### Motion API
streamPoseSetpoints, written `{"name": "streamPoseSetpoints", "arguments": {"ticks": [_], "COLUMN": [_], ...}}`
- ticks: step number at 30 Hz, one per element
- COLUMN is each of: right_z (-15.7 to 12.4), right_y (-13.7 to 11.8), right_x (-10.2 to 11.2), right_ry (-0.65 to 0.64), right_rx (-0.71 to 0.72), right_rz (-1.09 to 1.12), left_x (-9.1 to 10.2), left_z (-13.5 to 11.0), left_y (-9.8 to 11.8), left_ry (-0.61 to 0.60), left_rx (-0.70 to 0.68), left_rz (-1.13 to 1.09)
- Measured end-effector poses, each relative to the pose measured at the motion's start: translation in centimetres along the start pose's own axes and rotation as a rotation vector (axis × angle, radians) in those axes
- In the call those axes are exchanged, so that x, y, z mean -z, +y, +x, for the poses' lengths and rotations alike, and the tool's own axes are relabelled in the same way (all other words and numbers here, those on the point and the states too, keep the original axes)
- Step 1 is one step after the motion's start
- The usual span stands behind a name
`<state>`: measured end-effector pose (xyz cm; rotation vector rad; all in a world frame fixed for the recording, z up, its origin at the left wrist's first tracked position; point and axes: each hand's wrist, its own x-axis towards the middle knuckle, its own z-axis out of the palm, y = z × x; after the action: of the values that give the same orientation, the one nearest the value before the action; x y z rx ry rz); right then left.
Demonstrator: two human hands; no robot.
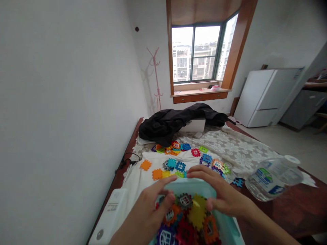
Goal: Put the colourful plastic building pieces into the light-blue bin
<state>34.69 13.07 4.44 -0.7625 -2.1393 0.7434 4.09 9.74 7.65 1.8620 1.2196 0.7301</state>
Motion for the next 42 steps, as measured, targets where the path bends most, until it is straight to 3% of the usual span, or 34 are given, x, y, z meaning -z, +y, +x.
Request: {"name": "streamPoseSetpoints", "arguments": {"ticks": [3,6,9,12,16,21,24,29,36,39,42], "right_z": [0.5,1.9,3.8,5.6,7.1,7.3,6.8,6.6,7.0,7.0,7.0], "right_y": [4.5,9.4,13.2,15.5,16.1,15.5,15.9,16.9,16.6,16.6,16.7], "right_x": [0.9,0.0,-2.6,-5.7,-8.4,-8.7,-8.9,-9.5,-9.7,-9.7,-9.6], "right_ry": [0.162,0.102,-0.095,-0.259,-0.245,-0.079,-0.142,-0.291,-0.243,-0.242,-0.169], "right_rx": [-0.098,-0.243,-0.191,-0.199,-0.144,-0.153,-0.132,-0.114,-0.131,-0.146,-0.149], "right_rz": [0.055,-0.044,-0.203,-0.408,-0.517,-0.467,-0.482,-0.525,-0.483,-0.487,-0.427], "left_x": [1.5,2.1,1.2,-0.3,-1.3,-1.2,-1.3,-1.9,-1.8,-1.7,-1.8], "left_z": [3.3,7.3,9.9,10.8,10.9,10.7,10.7,11.0,11.3,11.7,12.0], "left_y": [-3.6,-9.6,-15.5,-18.9,-19.3,-17.9,-18.1,-18.8,-19.6,-20.4,-21.1], "left_ry": [0.187,0.396,0.358,0.168,0.149,0.355,0.414,0.348,0.194,0.066,-0.012], "left_rx": [0.045,0.050,0.000,-0.005,-0.052,0.026,0.076,-0.065,-0.123,-0.188,-0.209], "left_rz": [-0.138,-0.024,0.341,0.697,0.874,0.899,0.882,0.806,0.799,0.803,0.803]}}
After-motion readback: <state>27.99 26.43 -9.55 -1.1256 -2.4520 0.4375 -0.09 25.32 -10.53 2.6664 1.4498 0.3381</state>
